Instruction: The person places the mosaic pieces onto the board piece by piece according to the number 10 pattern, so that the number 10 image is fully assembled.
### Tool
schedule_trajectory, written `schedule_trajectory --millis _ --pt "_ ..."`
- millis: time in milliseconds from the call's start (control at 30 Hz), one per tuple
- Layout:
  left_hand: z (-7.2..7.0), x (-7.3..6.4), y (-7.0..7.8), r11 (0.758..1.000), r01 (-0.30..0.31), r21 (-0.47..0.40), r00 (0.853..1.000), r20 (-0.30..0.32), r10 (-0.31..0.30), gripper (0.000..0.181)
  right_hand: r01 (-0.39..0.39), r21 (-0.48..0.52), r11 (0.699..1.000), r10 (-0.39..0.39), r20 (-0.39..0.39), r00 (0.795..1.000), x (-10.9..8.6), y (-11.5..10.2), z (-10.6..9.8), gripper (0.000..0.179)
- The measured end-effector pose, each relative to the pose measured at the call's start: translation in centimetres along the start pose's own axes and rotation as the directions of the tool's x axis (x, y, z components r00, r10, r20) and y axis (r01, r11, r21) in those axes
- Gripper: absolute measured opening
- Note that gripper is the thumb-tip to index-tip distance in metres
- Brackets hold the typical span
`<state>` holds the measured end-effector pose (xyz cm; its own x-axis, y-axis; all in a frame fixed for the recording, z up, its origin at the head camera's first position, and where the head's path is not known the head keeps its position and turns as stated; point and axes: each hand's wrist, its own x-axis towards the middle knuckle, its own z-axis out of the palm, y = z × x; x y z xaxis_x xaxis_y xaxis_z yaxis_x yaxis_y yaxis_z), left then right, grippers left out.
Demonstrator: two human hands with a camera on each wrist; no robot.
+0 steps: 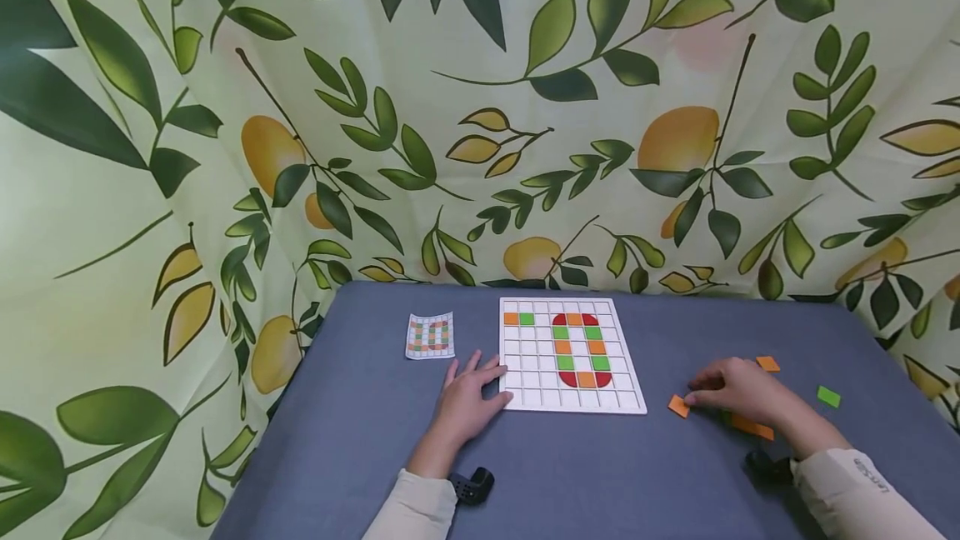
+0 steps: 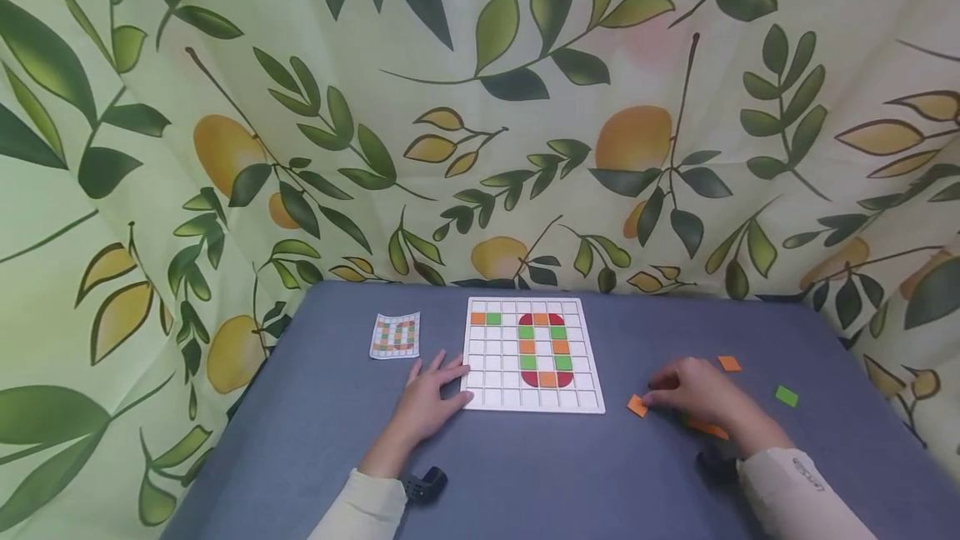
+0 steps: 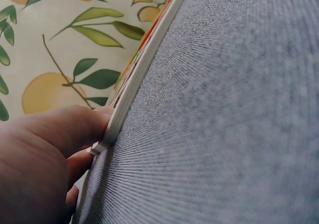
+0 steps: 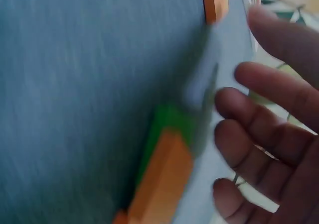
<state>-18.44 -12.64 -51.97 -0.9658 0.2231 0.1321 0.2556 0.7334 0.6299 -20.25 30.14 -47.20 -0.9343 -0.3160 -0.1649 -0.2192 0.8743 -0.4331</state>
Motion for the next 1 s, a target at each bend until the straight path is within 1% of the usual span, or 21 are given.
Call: schedule_trajectory --millis 67,133,233,400,500,633,767,867,1000 --pt "-0.1 0.0 -0.1 1.000 0.002 0.001 1.000 0.006 -0.002 0.042 0.021 -0.030 0.999 -0.021 0.012 1.000 0.0 -1.0 0.5 0.033" --pt "-0.2 0.0 -0.1 1.000 0.002 0.000 1.000 0.013 -0.002 0.041 0.034 -0.063 0.997 -0.034 0.015 0.999 0.2 -1.9 1.0 0.027" --pt "-0.3 0.1 -0.2 1.000 -0.001 -0.006 1.000 0.023 0.001 0.041 0.045 -0.083 0.996 -0.044 0.013 0.999 0.4 -2.9 1.4 0.017" --pt "-0.5 0.1 -0.2 1.000 -0.006 0.003 0.999 0.035 0.006 0.041 0.016 -0.057 0.998 -0.017 -0.005 1.000 0.7 -3.4 1.6 0.016" --pt "-0.4 0.1 -0.3 1.000 -0.005 0.011 0.999 0.040 0.005 0.040 0.028 -0.041 0.999 -0.028 -0.009 1.000 0.7 -3.3 1.8 0.017" --pt "-0.3 0.1 -0.4 1.000 -0.008 0.010 0.999 0.051 0.008 0.039 0.062 0.015 0.998 -0.063 0.014 0.998 0.7 -3.2 1.8 0.023" --pt "-0.2 0.1 -0.4 0.999 -0.042 0.005 0.997 0.068 0.042 0.039 0.080 0.135 0.988 -0.087 0.050 0.995 0.7 -3.4 1.1 0.024" --pt "-0.2 0.2 -0.4 0.997 -0.072 0.013 0.994 0.078 0.071 0.040 0.071 0.205 0.976 -0.081 0.044 0.996 1.1 -3.9 0.4 0.024" --pt "-0.1 0.2 -0.5 0.994 -0.099 0.048 0.992 0.079 0.095 0.040 0.060 0.233 0.971 -0.068 0.025 0.997 2.3 -5.5 0.0 0.018"
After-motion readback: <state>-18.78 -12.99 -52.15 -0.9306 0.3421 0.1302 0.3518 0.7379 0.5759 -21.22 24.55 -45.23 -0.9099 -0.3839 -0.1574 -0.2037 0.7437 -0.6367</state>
